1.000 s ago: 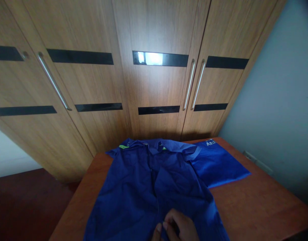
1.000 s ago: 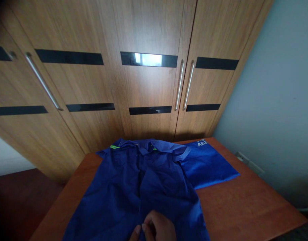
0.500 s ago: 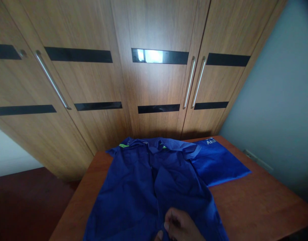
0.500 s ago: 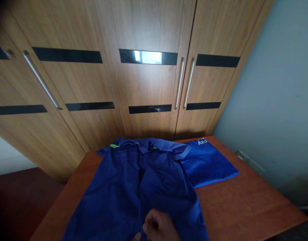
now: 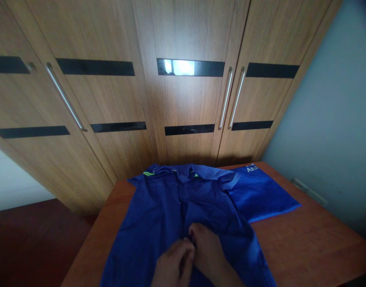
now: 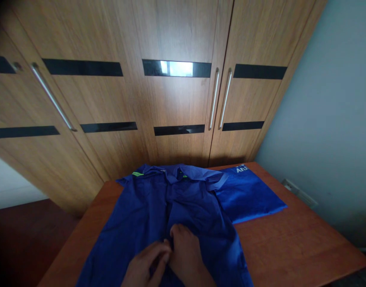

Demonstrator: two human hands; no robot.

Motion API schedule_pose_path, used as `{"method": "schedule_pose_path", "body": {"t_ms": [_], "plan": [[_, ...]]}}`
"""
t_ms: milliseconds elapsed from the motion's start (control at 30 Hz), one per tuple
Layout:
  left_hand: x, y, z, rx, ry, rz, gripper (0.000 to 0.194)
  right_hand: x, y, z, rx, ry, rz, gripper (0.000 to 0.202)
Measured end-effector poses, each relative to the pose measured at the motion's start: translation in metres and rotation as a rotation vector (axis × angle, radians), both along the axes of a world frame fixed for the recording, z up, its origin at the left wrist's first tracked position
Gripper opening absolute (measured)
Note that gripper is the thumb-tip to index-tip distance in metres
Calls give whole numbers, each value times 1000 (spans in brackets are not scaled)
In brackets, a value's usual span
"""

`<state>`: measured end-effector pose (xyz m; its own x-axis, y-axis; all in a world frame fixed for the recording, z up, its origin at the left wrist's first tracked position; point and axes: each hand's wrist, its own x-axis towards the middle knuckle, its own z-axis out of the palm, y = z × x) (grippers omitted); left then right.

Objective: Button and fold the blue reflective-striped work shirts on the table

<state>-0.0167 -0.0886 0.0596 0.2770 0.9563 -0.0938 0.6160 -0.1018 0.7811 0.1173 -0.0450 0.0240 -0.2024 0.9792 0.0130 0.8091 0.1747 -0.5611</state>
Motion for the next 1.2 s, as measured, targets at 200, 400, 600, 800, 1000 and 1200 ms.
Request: {"method": "schedule_pose_path", "body": {"t_ms": [200, 400, 600, 800, 1000, 1200], "plan": [[-5, 52, -37, 82, 391, 110, 33, -22, 1, -20, 46, -114, -54, 22], [-11, 47, -56, 42, 382, 105, 31, -5, -1, -25, 9, 67, -15, 29], [-12, 48, -56, 78, 306, 133, 24, 7, 4, -32, -102, 432, -85, 31], [-12, 48, -50, 134, 184, 134, 23, 10, -1, -30, -98, 710, -95, 24], [-7, 53, -45, 41, 306, 169, 15, 10, -5, -27, -123, 831, -165, 19], [2, 58, -45, 15, 561, 138, 22, 8, -8, -44, -117, 876, -266, 24]]}}
